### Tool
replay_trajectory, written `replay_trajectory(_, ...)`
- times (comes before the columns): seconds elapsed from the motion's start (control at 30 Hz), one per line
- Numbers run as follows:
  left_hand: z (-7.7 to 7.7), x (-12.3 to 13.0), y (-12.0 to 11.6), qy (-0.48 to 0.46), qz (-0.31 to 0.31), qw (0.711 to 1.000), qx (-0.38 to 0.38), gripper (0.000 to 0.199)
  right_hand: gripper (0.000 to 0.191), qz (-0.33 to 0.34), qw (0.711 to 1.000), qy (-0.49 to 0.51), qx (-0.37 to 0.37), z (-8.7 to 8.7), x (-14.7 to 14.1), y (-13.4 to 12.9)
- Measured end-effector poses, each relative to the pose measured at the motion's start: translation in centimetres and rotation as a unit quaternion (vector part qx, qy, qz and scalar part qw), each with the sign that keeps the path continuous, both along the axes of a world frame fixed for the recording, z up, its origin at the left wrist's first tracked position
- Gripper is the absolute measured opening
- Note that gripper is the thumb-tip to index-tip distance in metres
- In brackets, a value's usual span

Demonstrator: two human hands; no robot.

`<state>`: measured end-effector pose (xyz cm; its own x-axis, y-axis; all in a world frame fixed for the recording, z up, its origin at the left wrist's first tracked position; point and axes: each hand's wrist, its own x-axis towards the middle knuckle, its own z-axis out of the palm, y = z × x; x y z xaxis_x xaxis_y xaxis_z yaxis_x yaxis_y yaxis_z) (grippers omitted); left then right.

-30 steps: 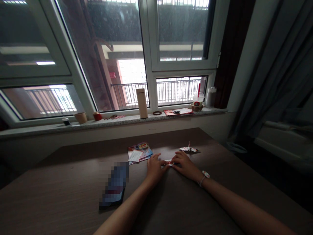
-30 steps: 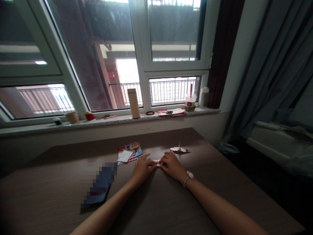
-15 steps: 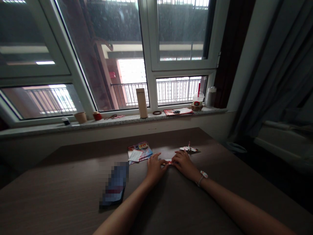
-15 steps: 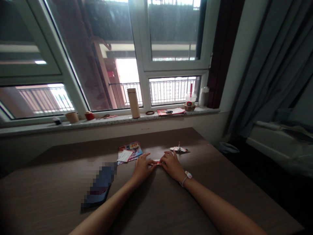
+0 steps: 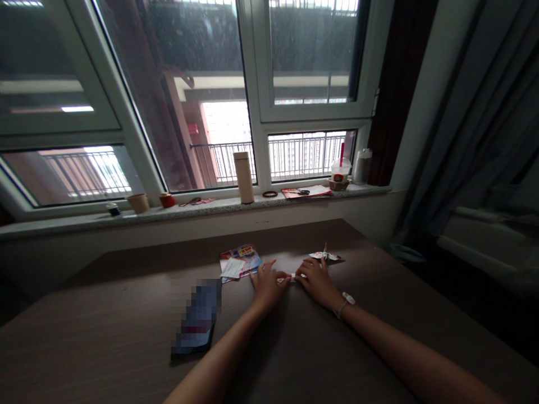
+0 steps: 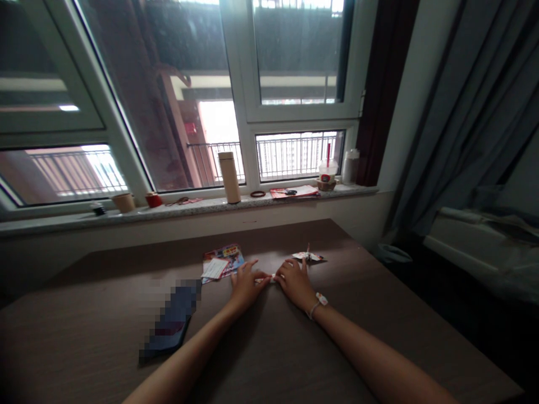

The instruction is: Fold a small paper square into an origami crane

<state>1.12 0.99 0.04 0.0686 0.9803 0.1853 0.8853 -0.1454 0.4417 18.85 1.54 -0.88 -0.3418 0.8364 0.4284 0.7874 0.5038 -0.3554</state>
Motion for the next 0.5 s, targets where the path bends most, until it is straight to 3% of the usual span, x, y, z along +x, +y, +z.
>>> replay_trajectory(0.2, 0.06, 0.2, 0.02, -0.006, 0.004, 1.0, 0.012, 0.018, 0.023, -0.029, 0.999, 0.021, 0.002, -0.12, -0.11, 0.0)
replay_trajectory(0.5, 0.18, 0.37, 0.07, -0.014, 0.007, 1.0, 0.014, 0.013, 0.017, -0.07, 0.996, 0.029, -0.055, -0.44, -0.44, 0.28)
